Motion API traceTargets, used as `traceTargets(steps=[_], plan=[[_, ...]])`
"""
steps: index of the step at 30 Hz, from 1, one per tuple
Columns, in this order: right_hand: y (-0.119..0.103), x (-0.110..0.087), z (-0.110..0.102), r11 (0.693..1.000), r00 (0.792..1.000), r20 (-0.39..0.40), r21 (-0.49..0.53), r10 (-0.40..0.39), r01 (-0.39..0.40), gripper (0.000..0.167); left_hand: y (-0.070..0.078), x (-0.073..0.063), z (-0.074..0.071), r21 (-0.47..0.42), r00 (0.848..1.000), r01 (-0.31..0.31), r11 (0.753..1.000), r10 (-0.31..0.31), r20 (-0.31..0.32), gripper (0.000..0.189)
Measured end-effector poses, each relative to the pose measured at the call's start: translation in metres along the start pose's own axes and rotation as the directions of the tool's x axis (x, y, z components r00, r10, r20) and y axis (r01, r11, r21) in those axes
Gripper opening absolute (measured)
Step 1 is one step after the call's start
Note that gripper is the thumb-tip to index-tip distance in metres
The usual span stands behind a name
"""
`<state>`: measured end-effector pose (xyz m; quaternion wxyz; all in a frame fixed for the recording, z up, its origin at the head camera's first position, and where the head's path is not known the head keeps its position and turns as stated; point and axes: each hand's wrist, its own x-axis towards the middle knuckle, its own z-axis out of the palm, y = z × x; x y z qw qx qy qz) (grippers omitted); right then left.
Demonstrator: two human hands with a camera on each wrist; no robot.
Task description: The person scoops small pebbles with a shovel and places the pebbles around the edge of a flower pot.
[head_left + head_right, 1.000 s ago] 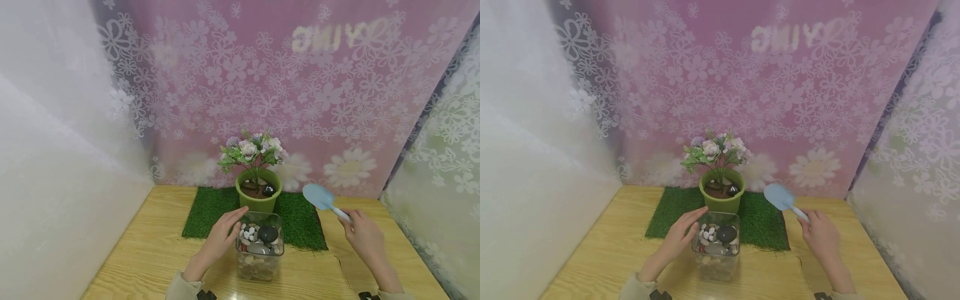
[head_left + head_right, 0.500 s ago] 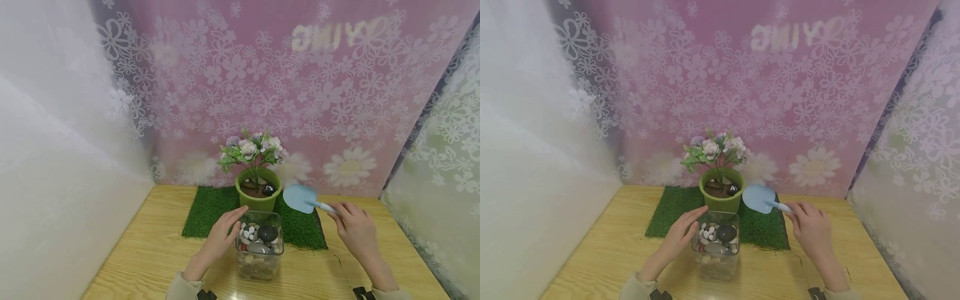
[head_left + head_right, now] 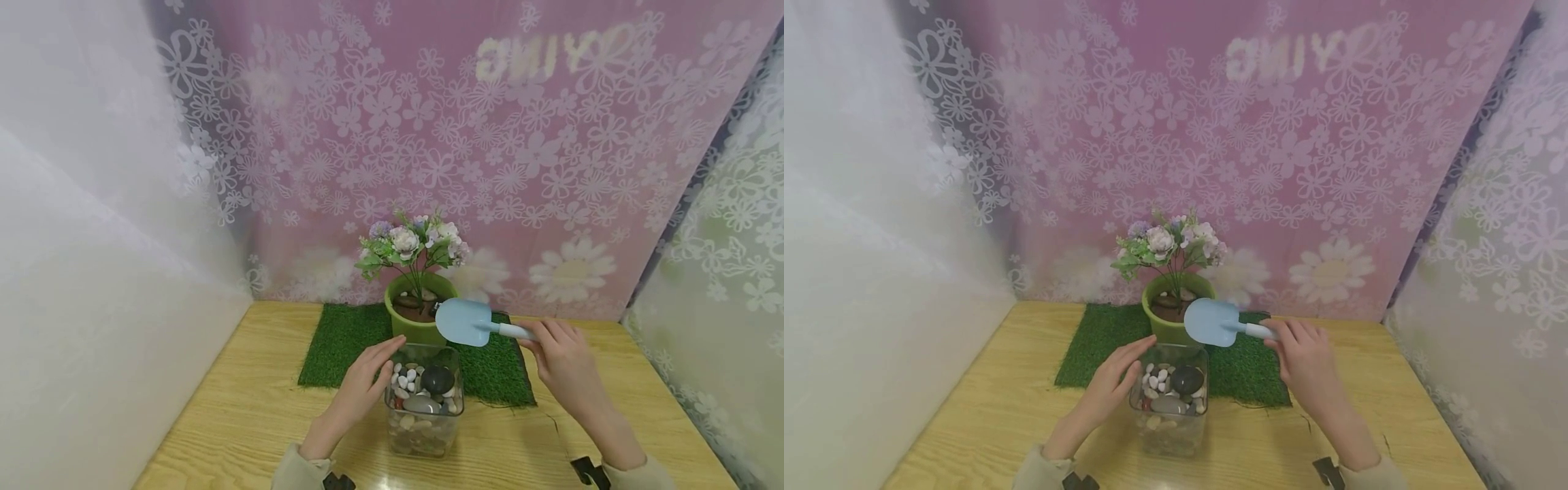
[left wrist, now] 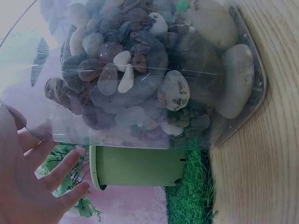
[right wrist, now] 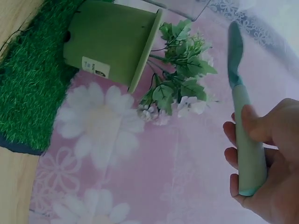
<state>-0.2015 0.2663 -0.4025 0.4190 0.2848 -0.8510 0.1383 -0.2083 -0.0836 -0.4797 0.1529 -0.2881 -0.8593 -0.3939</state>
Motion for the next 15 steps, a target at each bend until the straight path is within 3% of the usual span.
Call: traceTargets(steps=[8,15], plan=[[-0.003,0.005,0.001,0.996,0.999,0.016,0.079,-0.041,0.039,0.053,0.001,0.0,0.001,-0.025,1.0,0.005,1.0,-0.005,-0.002,0.045],[-0.005,0.013,-0.004,0.992,0.996,0.013,0.088,-0.089,0.087,0.048,0.002,-0.001,0.003,-0.01,0.999,-0.028,1.0,0.027,-0.038,0.047]])
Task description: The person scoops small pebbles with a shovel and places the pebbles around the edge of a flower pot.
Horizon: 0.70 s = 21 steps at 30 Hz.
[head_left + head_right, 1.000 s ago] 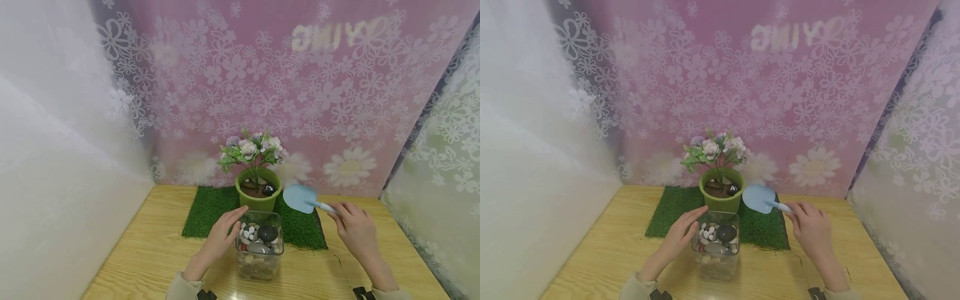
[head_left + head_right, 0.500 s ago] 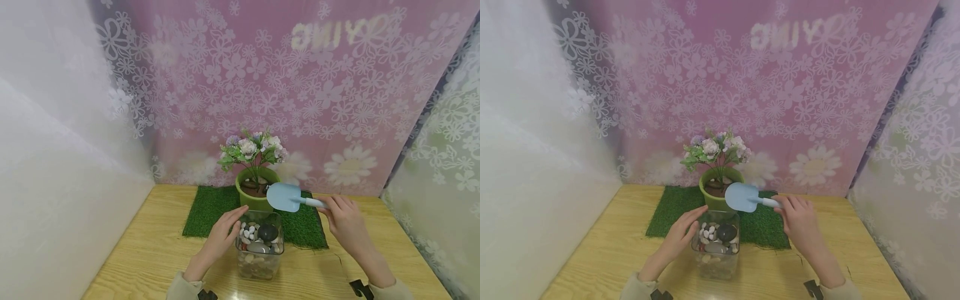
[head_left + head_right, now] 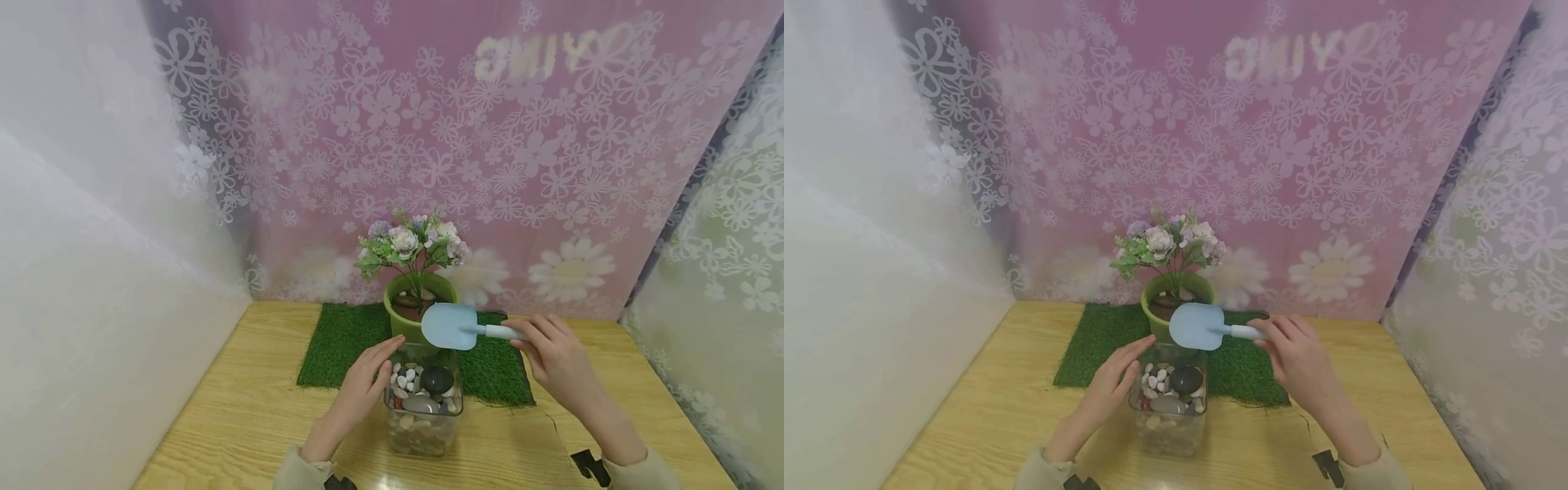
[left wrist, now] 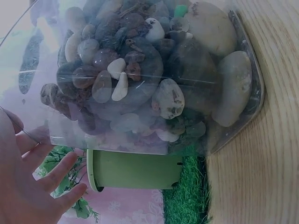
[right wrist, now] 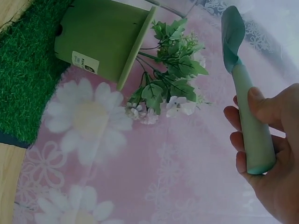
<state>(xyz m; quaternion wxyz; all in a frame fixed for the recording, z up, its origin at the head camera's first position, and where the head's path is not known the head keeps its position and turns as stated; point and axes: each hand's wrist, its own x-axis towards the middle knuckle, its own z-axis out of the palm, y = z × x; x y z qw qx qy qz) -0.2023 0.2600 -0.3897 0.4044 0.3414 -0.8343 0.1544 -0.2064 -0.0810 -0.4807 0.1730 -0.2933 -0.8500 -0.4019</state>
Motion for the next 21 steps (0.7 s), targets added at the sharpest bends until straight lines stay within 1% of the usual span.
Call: traceTargets(steps=[6,14,21], plan=[[-0.003,0.01,-0.009,0.998,0.998,0.018,-0.034,-0.058,0.059,0.045,-0.001,-0.001,0.002,0.005,1.0,-0.015,1.0,0.015,-0.019,0.046],[-0.007,0.021,-0.016,0.988,0.987,0.053,-0.026,-0.149,0.15,0.046,-0.001,-0.001,0.002,0.03,0.999,-0.021,0.999,0.022,-0.029,0.046],[-0.008,0.027,-0.022,0.982,0.978,0.107,-0.037,-0.18,0.185,0.052,0.0,0.0,0.002,0.023,0.999,-0.029,0.999,0.03,-0.03,0.046]])
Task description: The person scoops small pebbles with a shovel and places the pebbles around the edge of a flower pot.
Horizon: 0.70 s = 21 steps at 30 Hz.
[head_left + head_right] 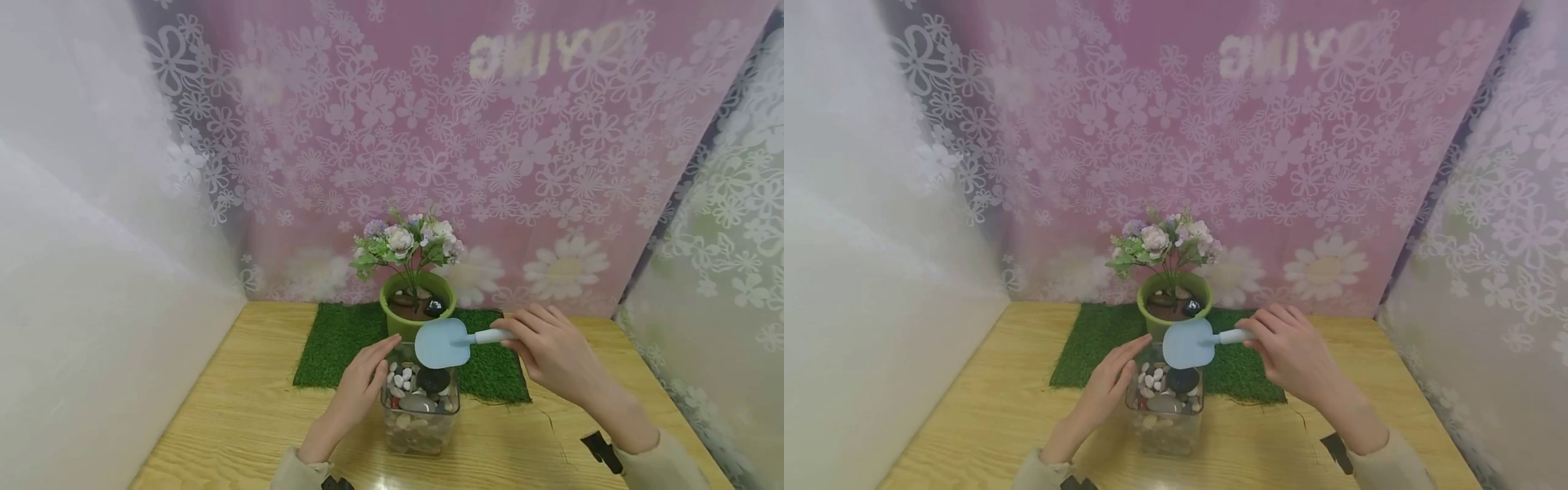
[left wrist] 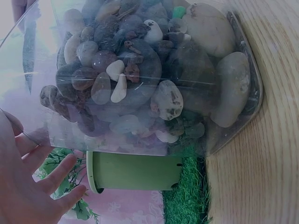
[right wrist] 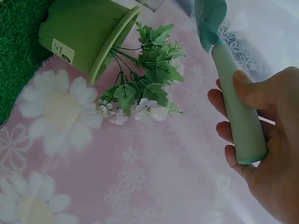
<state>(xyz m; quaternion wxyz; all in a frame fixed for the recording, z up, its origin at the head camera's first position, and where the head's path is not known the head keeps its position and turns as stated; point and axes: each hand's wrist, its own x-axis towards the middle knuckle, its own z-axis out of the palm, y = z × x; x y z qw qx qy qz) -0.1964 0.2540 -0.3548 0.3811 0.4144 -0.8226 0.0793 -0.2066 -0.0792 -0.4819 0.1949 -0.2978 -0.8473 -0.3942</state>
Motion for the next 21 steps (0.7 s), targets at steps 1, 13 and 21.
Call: traceTargets(steps=[1,13,21], plan=[[0.0,0.001,-0.001,1.0,1.0,0.009,-0.004,-0.008,0.008,0.053,0.0,0.0,0.0,0.001,1.0,-0.001,1.0,0.001,0.0,0.046],[0.006,0.023,-0.016,0.993,0.99,0.09,-0.042,-0.11,0.114,0.057,-0.001,0.0,0.001,0.003,1.0,-0.006,1.0,0.006,-0.008,0.048],[0.003,0.059,-0.034,0.976,0.946,0.268,-0.068,-0.181,0.206,0.019,-0.001,0.0,0.001,-0.004,1.0,0.003,1.0,-0.003,-0.011,0.048]])
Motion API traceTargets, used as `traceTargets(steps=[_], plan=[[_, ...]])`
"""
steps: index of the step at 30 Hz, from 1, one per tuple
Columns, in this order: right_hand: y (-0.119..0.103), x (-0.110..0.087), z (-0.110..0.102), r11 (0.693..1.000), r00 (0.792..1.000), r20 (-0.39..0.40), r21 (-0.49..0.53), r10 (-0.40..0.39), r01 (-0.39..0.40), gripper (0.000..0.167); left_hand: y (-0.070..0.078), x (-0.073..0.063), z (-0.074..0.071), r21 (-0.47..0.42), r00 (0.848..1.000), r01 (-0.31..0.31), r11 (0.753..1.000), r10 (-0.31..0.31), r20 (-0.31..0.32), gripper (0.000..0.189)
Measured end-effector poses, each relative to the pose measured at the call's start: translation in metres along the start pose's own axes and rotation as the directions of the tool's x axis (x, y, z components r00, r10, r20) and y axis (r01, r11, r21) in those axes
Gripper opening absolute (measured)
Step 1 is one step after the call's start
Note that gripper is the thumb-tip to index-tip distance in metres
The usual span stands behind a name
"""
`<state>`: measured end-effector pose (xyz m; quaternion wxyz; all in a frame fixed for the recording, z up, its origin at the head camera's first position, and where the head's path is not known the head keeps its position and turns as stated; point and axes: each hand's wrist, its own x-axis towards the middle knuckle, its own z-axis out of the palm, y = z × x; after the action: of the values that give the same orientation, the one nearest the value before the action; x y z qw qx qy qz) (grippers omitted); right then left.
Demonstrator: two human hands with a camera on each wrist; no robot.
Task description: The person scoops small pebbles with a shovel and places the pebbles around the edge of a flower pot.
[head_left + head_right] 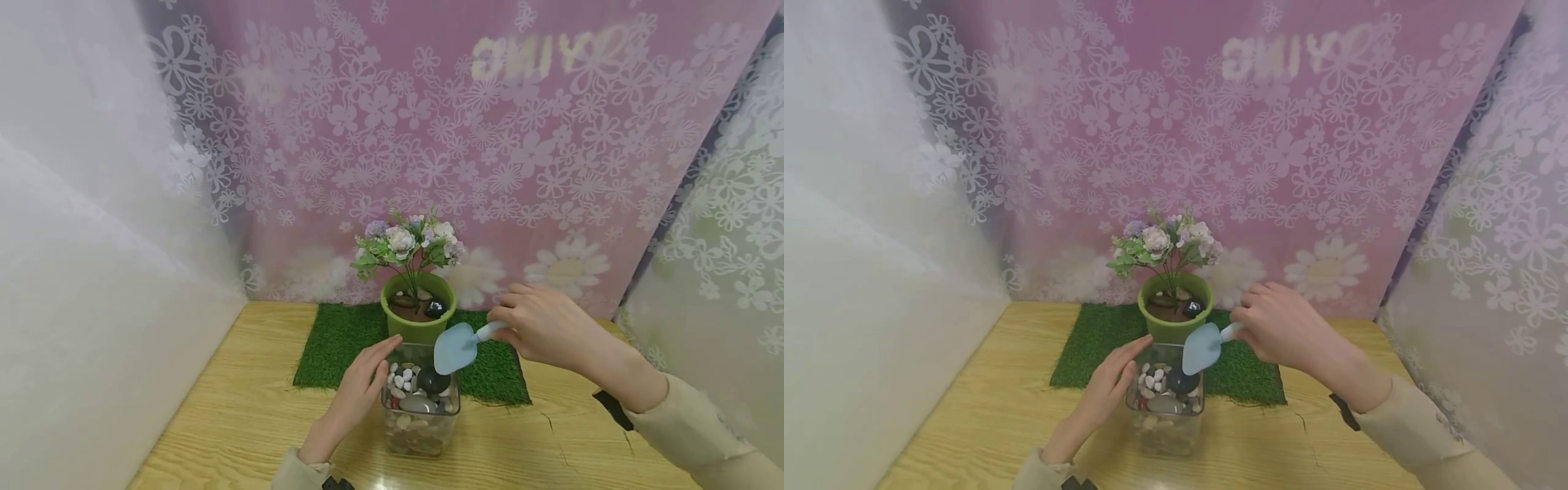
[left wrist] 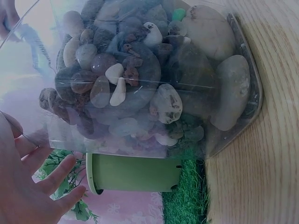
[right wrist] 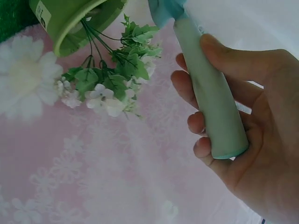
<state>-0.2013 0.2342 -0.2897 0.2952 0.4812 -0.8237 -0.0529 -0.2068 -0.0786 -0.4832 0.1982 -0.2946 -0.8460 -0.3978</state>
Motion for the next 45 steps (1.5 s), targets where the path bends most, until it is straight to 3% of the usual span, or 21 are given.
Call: traceTargets(steps=[4,7,13,17,20,24,30,36,39,45], plan=[[-0.001,0.017,-0.011,1.0,0.994,0.105,-0.012,-0.008,0.009,0.017,0.001,0.0,0.0,-0.013,1.0,0.008,1.0,-0.008,0.008,0.047],[-0.002,0.031,-0.018,0.996,0.983,0.184,-0.075,-0.027,0.042,0.017,0.001,0.0,0.0,-0.024,1.0,0.015,1.0,-0.015,0.012,0.046],[-0.007,0.06,-0.025,0.97,0.962,0.263,-0.204,-0.073,0.129,0.03,0.0,0.0,-0.001,-0.002,1.0,-0.004,1.0,0.004,-0.006,0.047],[-0.013,0.075,-0.021,0.958,0.938,0.34,-0.244,-0.061,0.151,0.033,0.0,0.001,-0.002,-0.008,1.0,-0.012,1.0,0.012,-0.009,0.047],[-0.018,0.084,-0.017,0.95,0.908,0.417,-0.264,-0.041,0.164,0.03,0.001,0.002,-0.002,-0.014,1.0,-0.011,1.0,0.011,-0.007,0.047],[-0.024,0.092,-0.012,0.944,0.877,0.481,-0.277,-0.025,0.179,0.026,0.001,0.002,-0.001,-0.015,1.0,0.004,1.0,-0.004,0.008,0.046],[-0.03,0.097,-0.008,0.938,0.865,0.502,-0.298,-0.005,0.178,0.024,0.001,0.001,-0.002,-0.027,0.999,0.034,0.999,-0.033,0.031,0.045],[-0.031,0.095,-0.001,0.946,0.832,0.554,-0.273,0.007,0.174,0.023,0.0,0.001,0.0,-0.031,0.999,0.037,0.999,-0.036,0.036,0.047],[-0.026,0.088,0.001,0.963,0.837,0.547,-0.216,-0.018,0.162,0.023,0.0,0.001,0.001,-0.031,0.999,0.028,0.999,-0.027,0.034,0.048],[-0.005,0.065,0.006,0.993,0.888,0.456,-0.072,-0.054,0.097,0.013,-0.001,0.0,0.0,-0.045,0.999,0.035,0.998,-0.034,0.028,0.048]])
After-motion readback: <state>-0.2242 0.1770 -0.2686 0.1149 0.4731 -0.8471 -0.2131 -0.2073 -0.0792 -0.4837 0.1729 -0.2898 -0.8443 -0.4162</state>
